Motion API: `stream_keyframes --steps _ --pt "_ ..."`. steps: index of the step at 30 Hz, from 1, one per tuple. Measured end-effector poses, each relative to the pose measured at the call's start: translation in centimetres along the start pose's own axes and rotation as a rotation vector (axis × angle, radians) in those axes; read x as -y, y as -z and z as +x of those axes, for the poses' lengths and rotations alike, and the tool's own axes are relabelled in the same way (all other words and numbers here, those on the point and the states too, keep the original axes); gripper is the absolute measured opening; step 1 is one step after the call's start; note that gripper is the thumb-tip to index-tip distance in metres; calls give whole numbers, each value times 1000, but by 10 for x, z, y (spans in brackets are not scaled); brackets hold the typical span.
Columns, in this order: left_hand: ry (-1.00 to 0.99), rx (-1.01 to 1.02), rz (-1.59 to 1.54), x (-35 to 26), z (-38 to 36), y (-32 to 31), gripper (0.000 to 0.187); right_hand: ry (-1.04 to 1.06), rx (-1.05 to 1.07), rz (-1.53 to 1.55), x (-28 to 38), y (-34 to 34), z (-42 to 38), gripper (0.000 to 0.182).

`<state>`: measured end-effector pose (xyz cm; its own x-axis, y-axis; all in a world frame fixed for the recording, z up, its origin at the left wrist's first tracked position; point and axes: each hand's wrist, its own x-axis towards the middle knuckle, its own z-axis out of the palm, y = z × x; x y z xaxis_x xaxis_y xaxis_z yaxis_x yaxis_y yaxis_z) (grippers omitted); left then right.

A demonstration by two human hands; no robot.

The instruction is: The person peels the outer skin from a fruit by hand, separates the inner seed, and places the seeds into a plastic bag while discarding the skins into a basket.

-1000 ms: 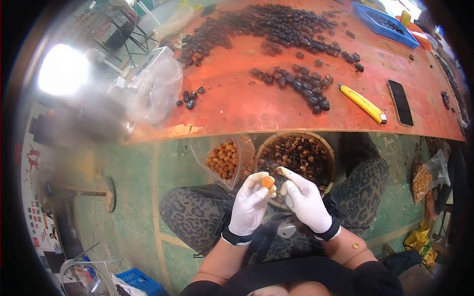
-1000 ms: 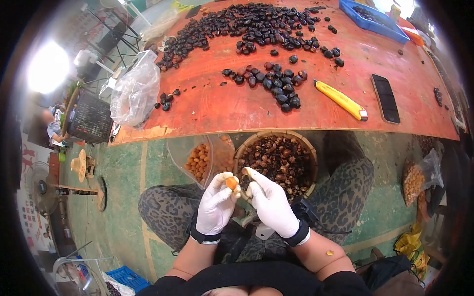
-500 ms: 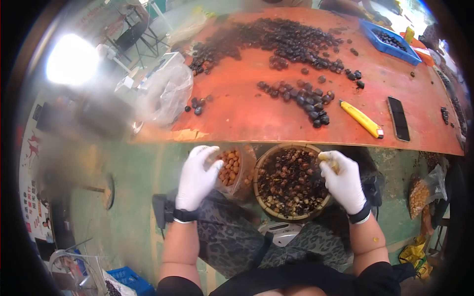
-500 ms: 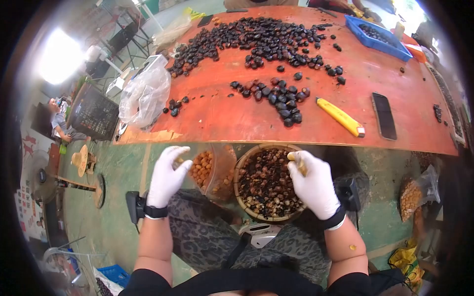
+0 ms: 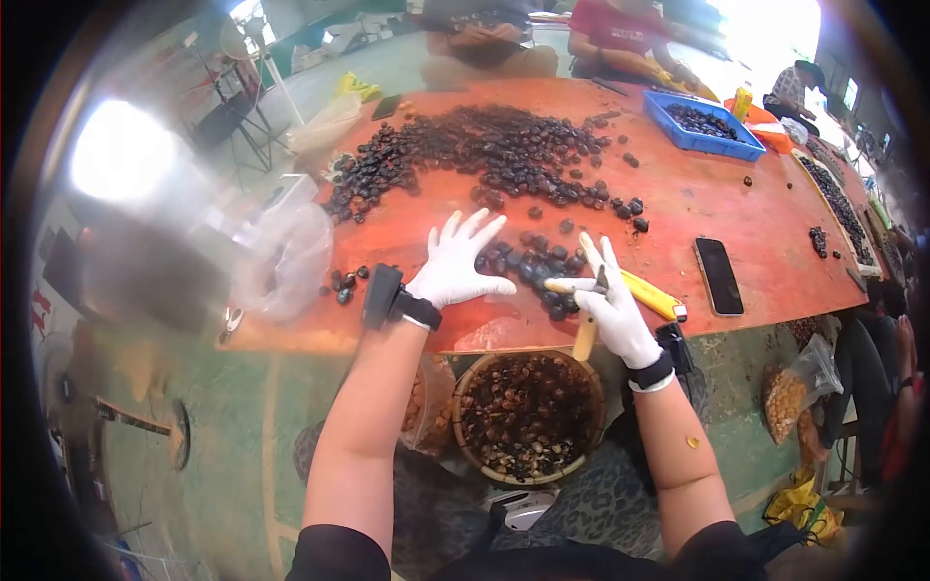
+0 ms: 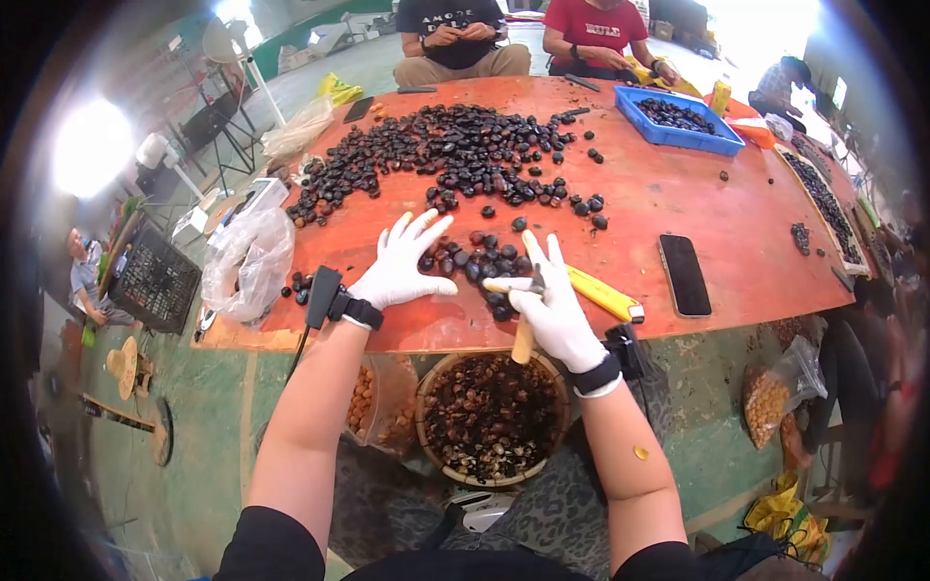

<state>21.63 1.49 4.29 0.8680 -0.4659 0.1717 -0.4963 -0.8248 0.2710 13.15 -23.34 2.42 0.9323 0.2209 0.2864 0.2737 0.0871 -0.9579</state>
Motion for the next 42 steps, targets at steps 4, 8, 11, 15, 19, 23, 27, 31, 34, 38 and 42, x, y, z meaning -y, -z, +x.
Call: stream_keyframes --steps 4,8,11,15,19,23,27,31,34,38,42 --pt "-124 120 -4 -3 18 -10 104 60 4 -373 -13 0 19 81" --pt "-150 106 62 -6 22 -13 103 57 -258 -651 -60 -8 35 69" --pt "-129 83 113 -8 21 -17 98 -12 -244 -867 -49 -20 39 40" --pt "-141 45 35 -11 16 -16 89 -65 -353 -867 -63 -33 51 41" --pt "-150 6 -21 -3 12 -15 75 -44 -440 -871 -67 -54 64 38" --pt "-188 -85 -144 9 0 -14 65 -53 -481 -723 -49 -75 67 37" --pt "-256 -105 -232 24 -4 -15 61 -34 -537 -734 -51 -95 76 32" --pt "-250 -103 -238 32 -15 -10 55 6 -453 -791 -46 -108 73 32" --pt "-240 -128 -172 45 -25 -13 57 8 -391 -871 -55 -122 78 32" --pt "-171 -179 -85 60 -39 -18 66 -42 -382 -847 -49 -139 76 35" --pt "-68 -92 1 52 -47 -11 77 -71 -349 -957 -47 -129 71 38"
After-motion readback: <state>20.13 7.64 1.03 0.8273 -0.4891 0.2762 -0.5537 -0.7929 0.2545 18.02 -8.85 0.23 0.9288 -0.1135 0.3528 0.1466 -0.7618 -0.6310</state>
